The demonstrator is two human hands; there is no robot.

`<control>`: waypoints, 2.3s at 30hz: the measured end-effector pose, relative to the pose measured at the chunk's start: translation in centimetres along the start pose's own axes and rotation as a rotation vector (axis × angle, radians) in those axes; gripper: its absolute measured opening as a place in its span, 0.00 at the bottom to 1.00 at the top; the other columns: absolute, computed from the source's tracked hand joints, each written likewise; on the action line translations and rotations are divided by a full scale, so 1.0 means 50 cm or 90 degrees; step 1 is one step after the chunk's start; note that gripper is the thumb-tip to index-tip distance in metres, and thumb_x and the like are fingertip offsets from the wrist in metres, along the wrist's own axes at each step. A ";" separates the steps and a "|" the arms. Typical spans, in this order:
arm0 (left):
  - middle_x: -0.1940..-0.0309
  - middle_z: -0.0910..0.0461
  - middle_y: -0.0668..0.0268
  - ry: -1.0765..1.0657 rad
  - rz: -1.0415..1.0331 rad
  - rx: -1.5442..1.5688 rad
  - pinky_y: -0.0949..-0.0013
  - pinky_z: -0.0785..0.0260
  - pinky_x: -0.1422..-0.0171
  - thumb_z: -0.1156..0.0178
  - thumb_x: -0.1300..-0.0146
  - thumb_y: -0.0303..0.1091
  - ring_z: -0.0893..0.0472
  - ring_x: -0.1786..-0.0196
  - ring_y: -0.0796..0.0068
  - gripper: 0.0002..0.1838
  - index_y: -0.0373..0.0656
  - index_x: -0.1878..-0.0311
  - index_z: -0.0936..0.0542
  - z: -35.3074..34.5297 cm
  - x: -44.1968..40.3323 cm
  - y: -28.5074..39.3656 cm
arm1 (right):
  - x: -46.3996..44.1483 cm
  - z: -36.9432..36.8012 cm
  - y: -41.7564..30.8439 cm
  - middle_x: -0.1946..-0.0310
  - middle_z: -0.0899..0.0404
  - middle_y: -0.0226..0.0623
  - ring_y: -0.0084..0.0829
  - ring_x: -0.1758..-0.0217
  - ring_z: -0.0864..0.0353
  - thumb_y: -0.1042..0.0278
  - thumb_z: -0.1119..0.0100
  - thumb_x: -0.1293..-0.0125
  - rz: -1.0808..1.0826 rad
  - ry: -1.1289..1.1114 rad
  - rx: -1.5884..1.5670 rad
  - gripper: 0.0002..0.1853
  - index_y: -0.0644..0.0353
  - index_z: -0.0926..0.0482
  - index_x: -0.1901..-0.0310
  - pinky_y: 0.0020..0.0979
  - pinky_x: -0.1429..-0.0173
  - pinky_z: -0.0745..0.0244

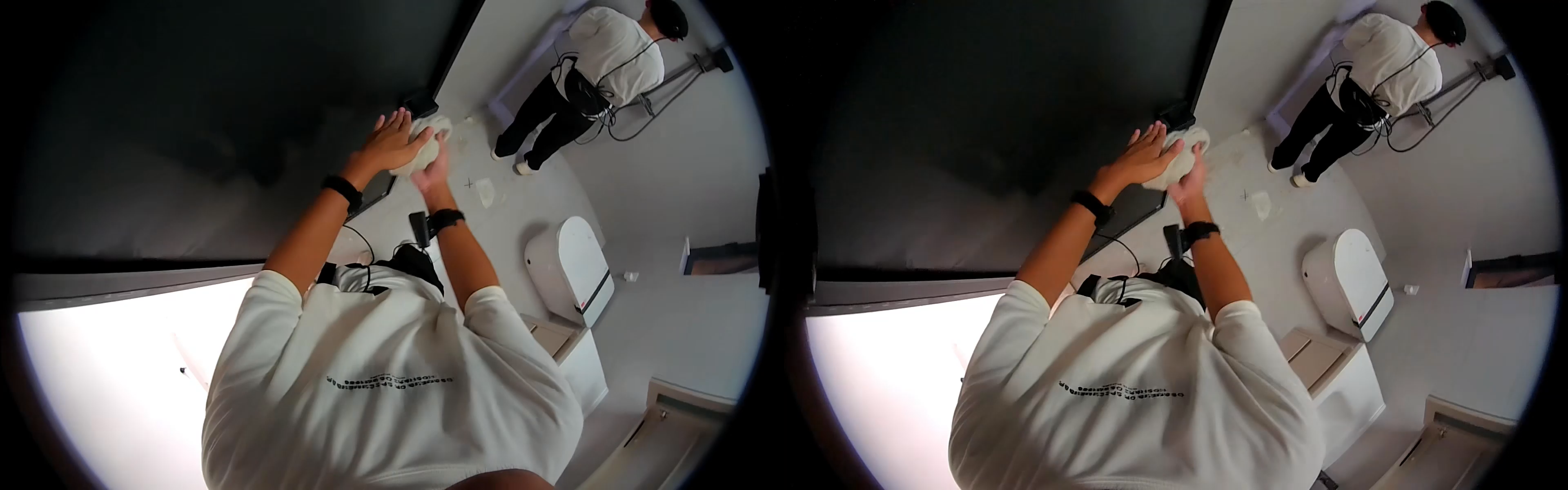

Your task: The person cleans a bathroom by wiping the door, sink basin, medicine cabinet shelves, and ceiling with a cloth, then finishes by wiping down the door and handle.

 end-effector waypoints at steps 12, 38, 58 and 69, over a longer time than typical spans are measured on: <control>0.22 0.55 0.38 -0.032 -0.056 -0.057 0.55 0.62 0.16 0.59 0.34 0.76 0.55 0.18 0.47 0.59 0.23 0.24 0.53 -0.001 -0.011 -0.034 | -0.046 -0.012 -0.072 0.41 0.22 0.39 0.40 0.38 0.22 0.43 0.46 0.28 0.005 0.155 0.171 0.29 0.55 0.28 0.35 0.43 0.34 0.26; 0.65 0.14 0.50 -0.175 0.047 0.083 0.60 0.23 0.55 0.18 0.65 0.56 0.14 0.63 0.57 0.37 0.30 0.62 0.16 -0.008 -0.144 -0.154 | -0.145 -0.074 -0.135 0.56 0.18 0.35 0.26 0.52 0.20 0.64 0.32 0.36 0.073 0.099 0.911 0.19 0.64 0.25 0.49 0.30 0.45 0.25; 0.74 0.15 0.55 -0.138 0.108 0.104 0.55 0.24 0.55 0.41 0.32 0.50 0.15 0.67 0.54 0.25 0.35 0.70 0.15 -0.171 -0.109 -0.149 | -0.054 -0.253 -0.292 0.57 0.38 0.37 0.35 0.54 0.33 0.70 0.21 0.57 0.746 -0.058 1.114 0.33 0.59 0.38 0.56 0.35 0.47 0.33; 0.74 0.14 0.57 -0.184 0.193 0.098 0.56 0.25 0.52 0.42 0.35 0.49 0.16 0.66 0.57 0.23 0.43 0.78 0.13 -0.154 -0.100 -0.039 | -0.031 -0.209 -0.374 0.61 0.29 0.40 0.43 0.58 0.25 0.72 0.27 0.61 0.631 -0.060 1.187 0.25 0.61 0.30 0.60 0.38 0.50 0.29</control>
Point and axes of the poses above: each hand's wrist, its own x-axis away from the middle knuckle, its own z-axis out of the back of the hand, y = z × x, the point moved 2 cm from there along -x, towards the middle knuckle
